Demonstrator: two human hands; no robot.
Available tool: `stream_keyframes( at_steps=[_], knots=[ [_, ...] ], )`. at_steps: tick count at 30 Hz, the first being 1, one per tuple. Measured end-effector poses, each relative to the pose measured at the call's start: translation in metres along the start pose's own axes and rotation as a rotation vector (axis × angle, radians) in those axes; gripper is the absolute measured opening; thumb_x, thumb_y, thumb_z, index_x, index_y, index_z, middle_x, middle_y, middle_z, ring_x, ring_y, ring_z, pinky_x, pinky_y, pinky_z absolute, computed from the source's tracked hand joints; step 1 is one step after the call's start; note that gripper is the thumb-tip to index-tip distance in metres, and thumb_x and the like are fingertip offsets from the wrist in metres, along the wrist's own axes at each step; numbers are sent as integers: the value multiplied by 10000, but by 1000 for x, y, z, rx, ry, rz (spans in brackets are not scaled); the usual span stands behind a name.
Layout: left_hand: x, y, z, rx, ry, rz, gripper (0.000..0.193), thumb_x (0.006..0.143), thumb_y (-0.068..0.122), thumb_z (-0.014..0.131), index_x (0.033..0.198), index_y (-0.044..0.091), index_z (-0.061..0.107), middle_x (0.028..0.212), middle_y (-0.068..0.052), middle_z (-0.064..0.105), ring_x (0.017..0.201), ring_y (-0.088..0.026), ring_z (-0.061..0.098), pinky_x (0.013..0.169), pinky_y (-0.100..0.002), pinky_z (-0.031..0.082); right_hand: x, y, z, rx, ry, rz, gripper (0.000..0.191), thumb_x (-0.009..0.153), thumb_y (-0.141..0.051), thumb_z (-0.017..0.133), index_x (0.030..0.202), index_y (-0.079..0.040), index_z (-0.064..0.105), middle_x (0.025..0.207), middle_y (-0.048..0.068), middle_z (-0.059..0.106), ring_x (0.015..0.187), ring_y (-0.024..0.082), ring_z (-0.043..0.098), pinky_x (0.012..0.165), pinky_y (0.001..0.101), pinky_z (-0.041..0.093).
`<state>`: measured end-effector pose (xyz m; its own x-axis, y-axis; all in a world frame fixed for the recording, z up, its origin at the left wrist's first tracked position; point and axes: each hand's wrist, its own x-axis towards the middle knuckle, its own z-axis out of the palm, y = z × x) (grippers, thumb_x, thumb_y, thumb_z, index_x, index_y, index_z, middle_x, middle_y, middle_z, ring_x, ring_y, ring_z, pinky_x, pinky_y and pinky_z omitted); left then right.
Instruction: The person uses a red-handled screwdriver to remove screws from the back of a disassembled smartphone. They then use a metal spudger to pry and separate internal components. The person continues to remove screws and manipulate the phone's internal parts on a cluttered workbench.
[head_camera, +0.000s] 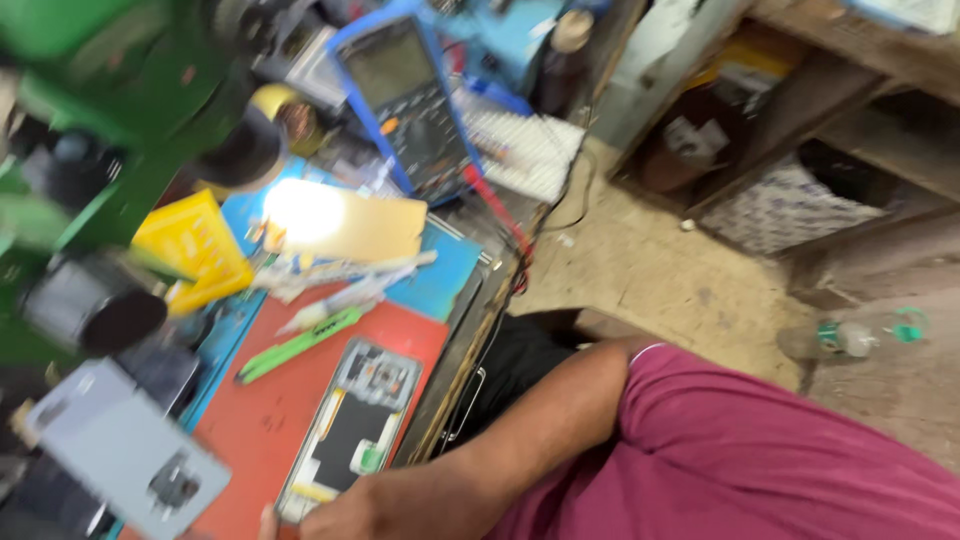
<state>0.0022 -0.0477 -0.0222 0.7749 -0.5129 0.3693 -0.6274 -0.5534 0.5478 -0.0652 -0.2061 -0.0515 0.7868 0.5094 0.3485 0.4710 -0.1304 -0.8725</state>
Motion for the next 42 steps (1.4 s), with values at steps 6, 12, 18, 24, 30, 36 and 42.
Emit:
stream_keyframes(
  at_steps=[6, 12, 18, 24, 30, 36, 42],
  knots=[
    [-10, -9, -6, -27, 2, -13, 739, 808, 268, 792, 1456, 11, 548, 916, 0, 659, 984, -248, 622, 1022, -441, 432, 26, -36, -37, -612, -1, -462, 239, 923, -45, 657, 1123, 86, 654, 1116, 201, 632, 1125, 347, 650, 1023, 413, 551],
    [-25, -3, -24, -96, -6, -67, 743, 808, 266, 794, 1459, 7, 546, 910, 10, 663, 981, -239, 625, 1026, -443, 428, 17, -37, -41, -143, 15, -173, 465, 999, 37, 618, 1421, -156, 583, 1379, 63, 609, 1141, 236, 663, 997, 323, 574],
    [-52, -7, -30, -142, 94, -203, 761, 732, 216, 882, 1405, 61, 564, 926, -49, 613, 964, -279, 569, 930, -405, 476, 37, -34, -37, -406, 101, -135, 503, 899, -22, 818, 1339, -179, 631, 1160, 96, 696, 960, 275, 740, 804, 353, 606],
    [-58, -12, -38, -241, 75, -251, 846, 780, 239, 916, 1479, 44, 482, 990, -33, 634, 1064, -259, 568, 932, -393, 512, 48, -39, -18, -402, 176, -224, 638, 856, 29, 832, 1361, -124, 472, 1149, 180, 635, 935, 258, 754, 758, 325, 647],
    [-61, -15, -34, -269, 89, -222, 827, 824, 255, 908, 1482, 36, 457, 1009, -23, 639, 1135, -249, 584, 962, -383, 525, 43, -37, -22, -278, 84, -155, 638, 873, 116, 721, 1367, -115, 390, 1257, 263, 605, 1106, 359, 701, 921, 402, 627],
    [-63, -19, -31, -244, 110, -190, 852, 809, 262, 911, 1481, 2, 455, 990, -27, 643, 1126, -263, 585, 988, -403, 512, 48, -41, -21, -371, 88, -144, 692, 836, 124, 756, 1376, -103, 386, 1110, 222, 670, 1008, 282, 729, 841, 345, 629],
    [-63, -19, -31, -250, 102, -192, 846, 806, 284, 922, 1464, -8, 478, 960, -38, 618, 1099, -260, 584, 986, -395, 517, 46, -36, -19, -469, 164, -225, 710, 832, 24, 896, 1367, -149, 463, 1072, 213, 666, 943, 245, 742, 772, 289, 637]
  ],
)
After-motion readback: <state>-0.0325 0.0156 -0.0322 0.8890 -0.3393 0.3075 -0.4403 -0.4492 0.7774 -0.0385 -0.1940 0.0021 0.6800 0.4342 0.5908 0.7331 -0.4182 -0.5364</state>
